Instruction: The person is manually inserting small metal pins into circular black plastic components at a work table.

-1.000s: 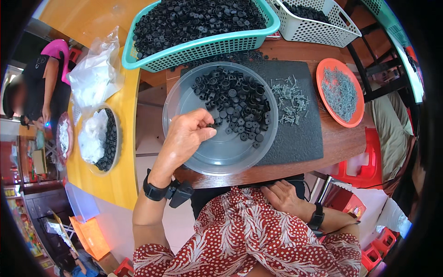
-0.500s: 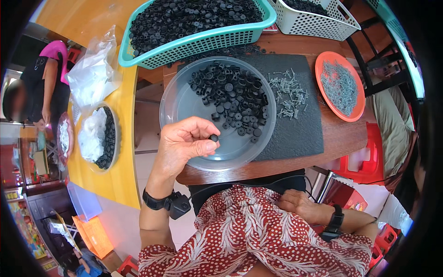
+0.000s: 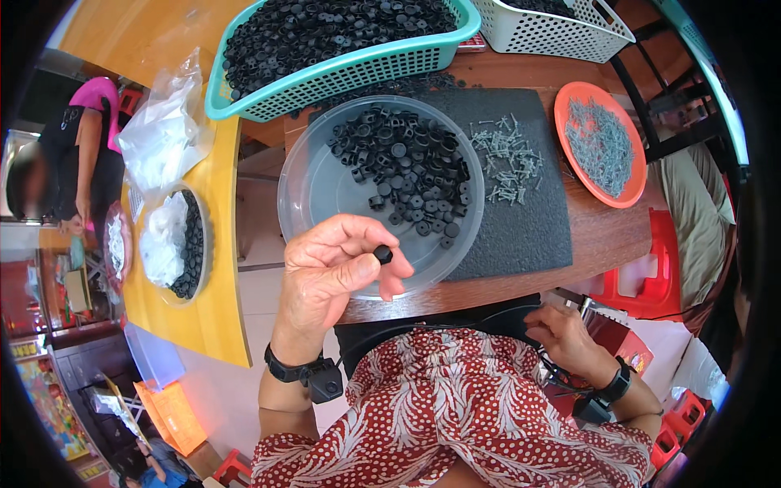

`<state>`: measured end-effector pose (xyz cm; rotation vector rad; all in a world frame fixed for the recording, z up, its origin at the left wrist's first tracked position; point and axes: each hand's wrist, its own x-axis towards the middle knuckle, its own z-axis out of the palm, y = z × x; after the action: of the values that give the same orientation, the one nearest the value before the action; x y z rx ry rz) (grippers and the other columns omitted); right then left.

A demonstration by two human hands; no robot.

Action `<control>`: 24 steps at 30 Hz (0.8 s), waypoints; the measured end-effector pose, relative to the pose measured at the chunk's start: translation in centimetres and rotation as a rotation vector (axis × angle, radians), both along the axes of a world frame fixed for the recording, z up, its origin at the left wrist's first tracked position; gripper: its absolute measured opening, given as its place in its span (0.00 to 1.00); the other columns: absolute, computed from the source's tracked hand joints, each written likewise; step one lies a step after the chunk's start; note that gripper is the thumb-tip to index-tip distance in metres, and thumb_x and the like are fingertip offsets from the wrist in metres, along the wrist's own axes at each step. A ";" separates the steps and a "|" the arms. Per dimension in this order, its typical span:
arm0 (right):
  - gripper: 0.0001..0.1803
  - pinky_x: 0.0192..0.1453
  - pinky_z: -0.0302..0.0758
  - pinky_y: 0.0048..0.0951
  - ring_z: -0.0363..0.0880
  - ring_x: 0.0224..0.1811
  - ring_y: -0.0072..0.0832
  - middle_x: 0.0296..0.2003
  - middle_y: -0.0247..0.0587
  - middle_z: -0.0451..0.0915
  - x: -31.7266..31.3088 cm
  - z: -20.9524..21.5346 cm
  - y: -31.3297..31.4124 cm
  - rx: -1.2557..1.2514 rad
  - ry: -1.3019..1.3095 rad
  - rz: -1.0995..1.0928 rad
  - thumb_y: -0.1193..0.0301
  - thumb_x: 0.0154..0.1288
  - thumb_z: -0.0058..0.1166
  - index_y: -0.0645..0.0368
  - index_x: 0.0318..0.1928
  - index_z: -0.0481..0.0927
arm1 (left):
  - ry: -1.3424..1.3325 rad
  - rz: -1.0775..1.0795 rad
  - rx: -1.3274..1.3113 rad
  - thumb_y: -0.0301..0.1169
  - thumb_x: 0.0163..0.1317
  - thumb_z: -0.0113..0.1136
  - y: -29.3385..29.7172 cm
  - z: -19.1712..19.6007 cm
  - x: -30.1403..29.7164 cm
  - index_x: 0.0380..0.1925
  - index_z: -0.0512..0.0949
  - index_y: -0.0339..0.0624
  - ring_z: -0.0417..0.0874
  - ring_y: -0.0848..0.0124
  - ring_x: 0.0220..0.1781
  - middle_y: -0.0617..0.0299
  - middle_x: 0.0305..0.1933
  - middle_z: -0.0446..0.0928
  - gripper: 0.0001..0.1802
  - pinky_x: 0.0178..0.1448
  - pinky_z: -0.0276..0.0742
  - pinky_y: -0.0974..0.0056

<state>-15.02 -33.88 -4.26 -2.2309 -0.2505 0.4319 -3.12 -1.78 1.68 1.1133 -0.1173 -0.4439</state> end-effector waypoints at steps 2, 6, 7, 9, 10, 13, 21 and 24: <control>0.09 0.33 0.73 0.37 0.77 0.30 0.45 0.29 0.49 0.78 1.6 1.9 0.7 0.059 -0.031 0.029 0.83 0.49 0.57 0.65 0.34 0.77 | -0.006 0.001 0.001 0.25 0.60 0.57 -0.2 -0.3 0.1 0.40 0.75 0.29 0.82 0.66 0.30 0.46 0.34 0.80 0.10 0.34 0.79 0.65; 0.10 0.30 0.72 0.36 0.76 0.28 0.42 0.28 0.48 0.77 4.9 3.7 2.8 0.258 -0.348 0.139 0.85 0.48 0.58 0.67 0.34 0.76 | 0.001 0.033 -0.008 0.25 0.63 0.54 -0.7 -0.8 0.2 0.41 0.75 0.29 0.82 0.66 0.31 0.48 0.35 0.80 0.10 0.34 0.79 0.65; 0.10 0.30 0.71 0.37 0.75 0.28 0.41 0.28 0.47 0.76 5.9 4.1 4.0 0.306 -0.452 0.139 0.85 0.47 0.58 0.68 0.33 0.75 | 0.045 0.077 -0.006 0.25 0.63 0.54 -0.8 -1.0 0.4 0.41 0.75 0.29 0.82 0.66 0.31 0.48 0.35 0.80 0.10 0.35 0.78 0.65; 0.12 0.28 0.70 0.36 0.74 0.27 0.41 0.28 0.47 0.76 8.1 4.0 6.6 0.258 -0.606 0.081 0.86 0.46 0.58 0.68 0.34 0.75 | 0.048 0.180 0.086 0.25 0.63 0.54 -0.7 -1.8 1.1 0.41 0.75 0.29 0.82 0.67 0.31 0.49 0.35 0.80 0.10 0.35 0.78 0.66; 0.12 0.28 0.70 0.36 0.74 0.26 0.41 0.28 0.48 0.76 9.2 3.5 7.6 0.252 -0.674 0.042 0.87 0.46 0.57 0.68 0.35 0.75 | 0.051 0.278 0.186 0.25 0.63 0.54 -0.7 -2.3 1.4 0.41 0.75 0.29 0.82 0.68 0.31 0.49 0.35 0.80 0.10 0.35 0.78 0.67; 0.12 0.28 0.71 0.34 0.74 0.27 0.41 0.29 0.48 0.76 11.0 2.6 7.4 0.225 -0.759 0.002 0.87 0.46 0.56 0.68 0.35 0.75 | -0.038 0.302 0.394 0.23 0.60 0.57 -0.1 -2.1 1.5 0.41 0.76 0.31 0.80 0.72 0.31 0.55 0.34 0.80 0.10 0.36 0.76 0.71; 0.11 0.29 0.72 0.31 0.76 0.27 0.38 0.28 0.47 0.76 11.2 2.6 4.9 0.168 -0.682 -0.095 0.88 0.49 0.56 0.67 0.35 0.77 | -0.619 -0.209 0.980 0.21 0.46 0.65 -1.4 -1.4 1.1 0.34 0.78 0.36 0.76 0.67 0.29 0.58 0.25 0.70 0.12 0.34 0.70 0.66; 0.11 0.29 0.72 0.32 0.75 0.27 0.38 0.28 0.47 0.76 11.7 2.5 4.6 0.126 -0.780 -0.117 0.88 0.48 0.56 0.67 0.35 0.76 | -0.894 -0.278 1.125 0.21 0.45 0.64 -2.7 -1.6 1.6 0.31 0.77 0.37 0.74 0.58 0.29 0.56 0.24 0.69 0.11 0.33 0.69 0.59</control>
<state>-3.36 -29.24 -1.71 -2.1758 -0.5277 -0.5250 -1.53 -4.47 0.12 2.3707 -0.8960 -0.1987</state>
